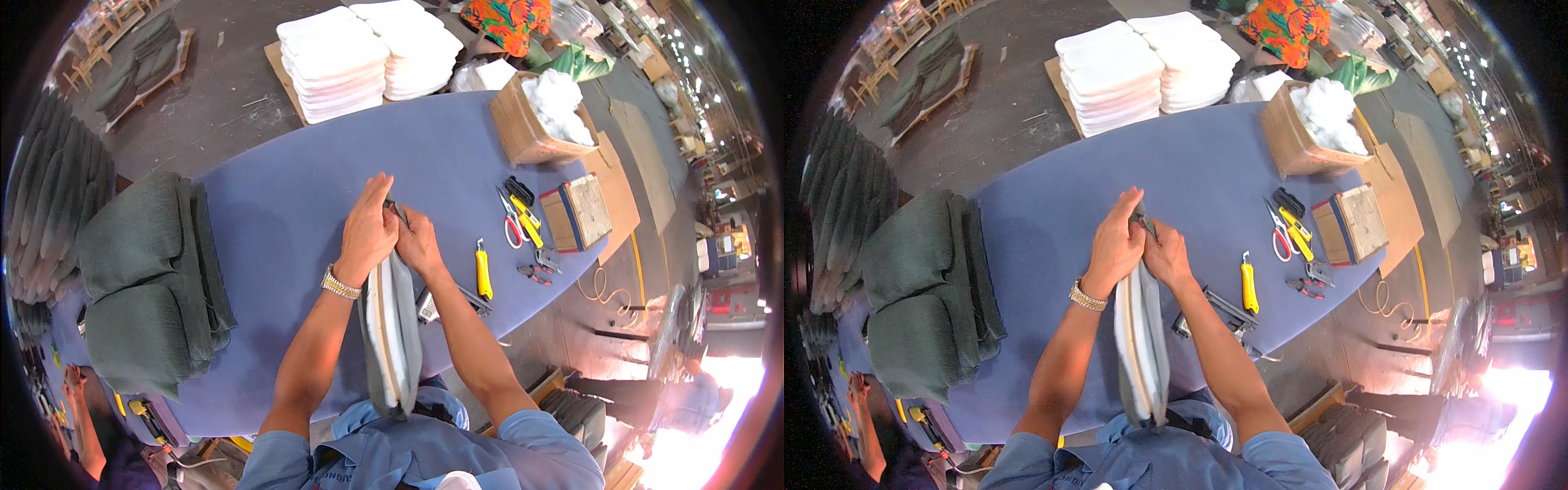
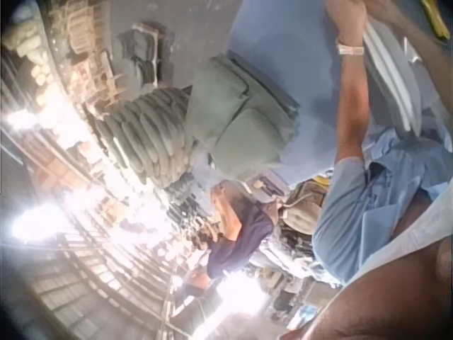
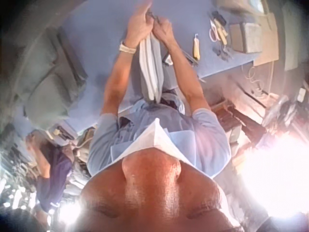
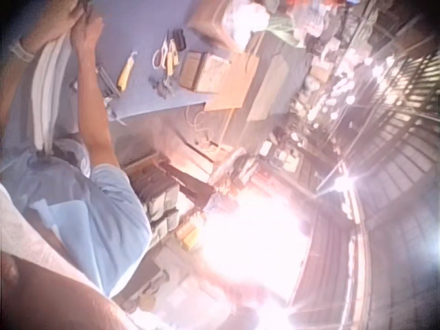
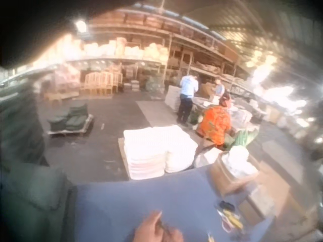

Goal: The person wraps green fabric around a foam cushion, trims excess fabric with a utility knife, and secures the fabric using a staple gun. The process is repeated for multiple cushions on a workbench in a workshop.

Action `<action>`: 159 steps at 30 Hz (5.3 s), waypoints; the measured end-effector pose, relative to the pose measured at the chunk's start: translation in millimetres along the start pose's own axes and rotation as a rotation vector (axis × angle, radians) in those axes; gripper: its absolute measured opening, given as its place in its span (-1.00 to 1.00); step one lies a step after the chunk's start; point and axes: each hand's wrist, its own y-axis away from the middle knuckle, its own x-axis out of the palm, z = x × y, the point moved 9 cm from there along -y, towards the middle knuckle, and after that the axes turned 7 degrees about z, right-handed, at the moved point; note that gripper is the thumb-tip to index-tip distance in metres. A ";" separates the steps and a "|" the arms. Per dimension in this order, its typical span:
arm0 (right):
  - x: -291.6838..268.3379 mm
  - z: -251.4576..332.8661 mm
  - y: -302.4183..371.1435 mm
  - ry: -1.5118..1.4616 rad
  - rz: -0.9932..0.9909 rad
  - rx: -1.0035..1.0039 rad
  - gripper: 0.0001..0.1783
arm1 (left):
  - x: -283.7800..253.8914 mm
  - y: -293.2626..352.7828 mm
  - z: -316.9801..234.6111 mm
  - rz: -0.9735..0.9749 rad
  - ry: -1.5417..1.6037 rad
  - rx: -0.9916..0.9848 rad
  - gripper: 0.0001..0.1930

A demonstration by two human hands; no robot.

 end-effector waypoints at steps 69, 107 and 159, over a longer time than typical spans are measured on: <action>-10.2 -187.0 143.1 0.708 0.321 0.269 0.18 | 22.1 -5.9 98.2 0.159 0.699 -0.092 -0.40; -19.7 81.3 -46.4 0.529 0.694 0.069 -0.12 | 31.5 -2.2 110.8 0.084 0.664 -0.050 -0.36; 0.7 98.8 -44.1 0.616 0.612 -0.125 -0.24 | 72.8 -59.2 147.6 0.309 0.746 -0.263 -0.35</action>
